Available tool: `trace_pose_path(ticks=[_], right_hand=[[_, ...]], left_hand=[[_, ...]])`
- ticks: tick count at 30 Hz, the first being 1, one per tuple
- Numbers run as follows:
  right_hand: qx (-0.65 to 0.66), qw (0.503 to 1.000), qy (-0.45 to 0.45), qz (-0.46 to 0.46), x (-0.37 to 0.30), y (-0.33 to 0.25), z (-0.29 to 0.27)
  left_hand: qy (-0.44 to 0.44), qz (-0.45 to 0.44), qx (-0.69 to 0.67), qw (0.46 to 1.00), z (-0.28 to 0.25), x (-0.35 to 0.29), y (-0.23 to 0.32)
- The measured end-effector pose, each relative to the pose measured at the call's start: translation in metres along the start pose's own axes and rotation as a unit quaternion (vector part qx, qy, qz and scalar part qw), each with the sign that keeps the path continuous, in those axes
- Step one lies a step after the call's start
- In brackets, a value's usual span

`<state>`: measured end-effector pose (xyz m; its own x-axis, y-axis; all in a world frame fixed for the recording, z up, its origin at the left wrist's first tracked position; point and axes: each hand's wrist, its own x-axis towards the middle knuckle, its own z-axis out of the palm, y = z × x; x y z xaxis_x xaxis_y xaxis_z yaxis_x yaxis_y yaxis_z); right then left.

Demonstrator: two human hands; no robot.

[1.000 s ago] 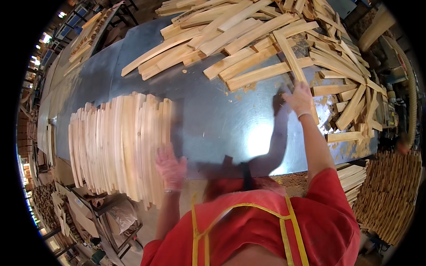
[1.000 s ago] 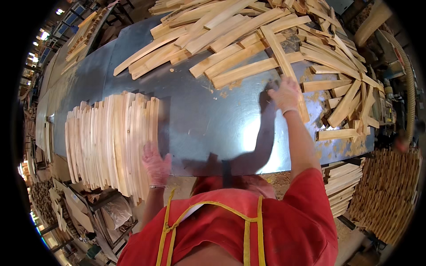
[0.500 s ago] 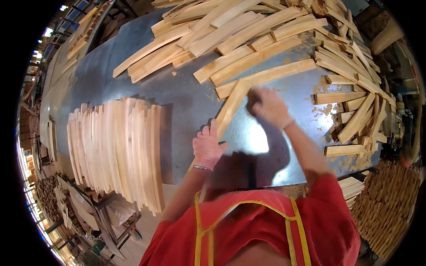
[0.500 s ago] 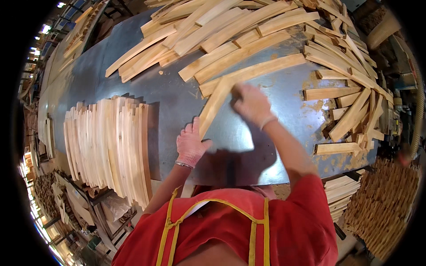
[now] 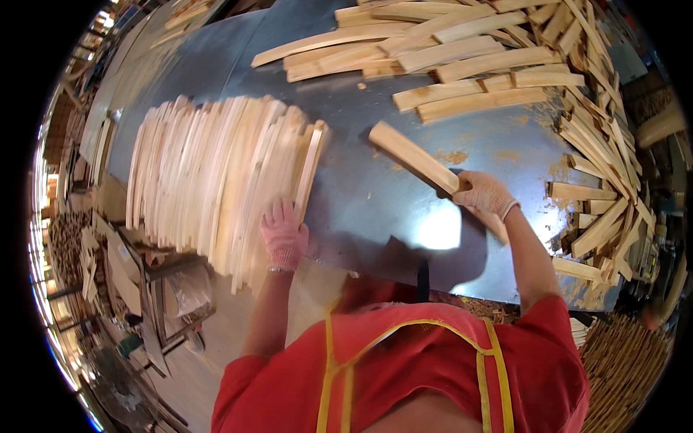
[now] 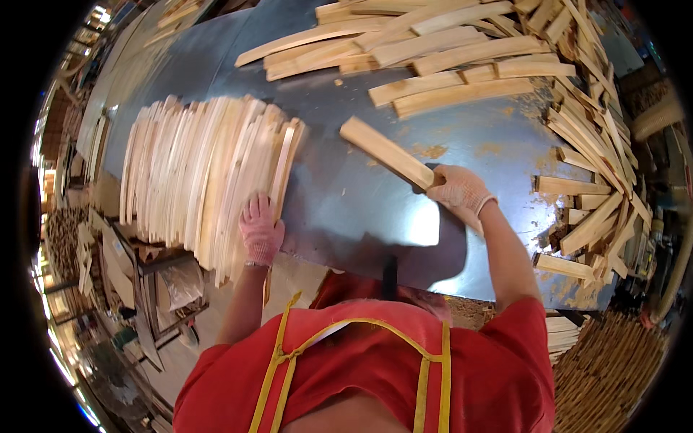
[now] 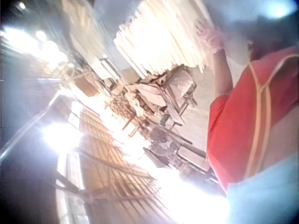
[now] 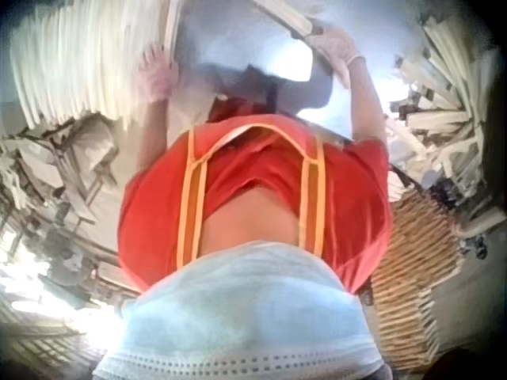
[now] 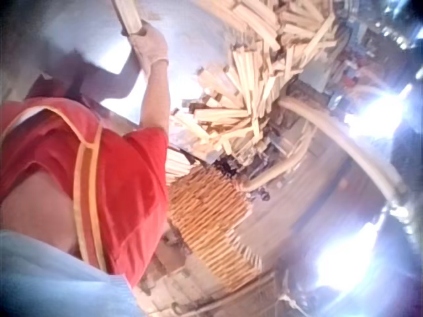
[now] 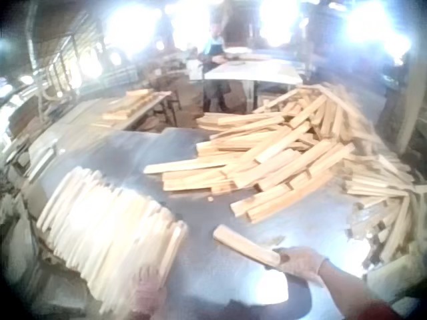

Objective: The person sorts wooden planks on a metal table in a workshop. They pick up individual planks from a disorganized pile, inspect them, and place them into a neat stack.

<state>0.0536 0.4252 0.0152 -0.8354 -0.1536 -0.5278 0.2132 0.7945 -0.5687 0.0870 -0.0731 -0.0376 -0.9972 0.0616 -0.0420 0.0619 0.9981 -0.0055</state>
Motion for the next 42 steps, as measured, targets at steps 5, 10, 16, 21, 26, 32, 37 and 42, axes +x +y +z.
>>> trace_pose_path(ticks=[5,10,16,21,26,32,37,42], right_hand=[[0.348,0.937,-0.003,0.023,0.014,-0.079,0.114],[0.152,0.984,0.01,-0.093,0.051,-0.177,0.22],[0.049,0.959,0.044,-0.277,0.095,-0.181,0.228],[0.169,0.959,0.181,-0.135,0.081,-0.081,0.112],[0.017,0.926,0.37,0.075,0.072,-0.002,0.026],[-0.052,0.899,0.419,0.115,0.085,0.075,-0.019],[0.071,0.878,0.464,0.097,0.088,0.084,-0.02],[0.692,0.637,0.34,0.011,0.04,0.071,0.033]], left_hand=[[0.03,0.059,-0.004,0.998,-0.019,0.004,-0.004],[0.002,0.037,-0.113,0.993,-0.004,0.009,-0.021],[0.047,0.116,-0.055,0.991,-0.017,-0.002,0.008],[0.055,0.111,-0.055,0.991,-0.02,0.024,0.067],[0.114,0.255,-0.123,0.952,-0.026,0.146,0.189],[-0.027,0.209,-0.063,0.976,-0.036,0.274,0.315],[-0.048,0.232,-0.036,0.971,-0.01,0.216,0.345],[-0.136,0.21,-0.129,0.96,-0.02,0.084,0.272]])
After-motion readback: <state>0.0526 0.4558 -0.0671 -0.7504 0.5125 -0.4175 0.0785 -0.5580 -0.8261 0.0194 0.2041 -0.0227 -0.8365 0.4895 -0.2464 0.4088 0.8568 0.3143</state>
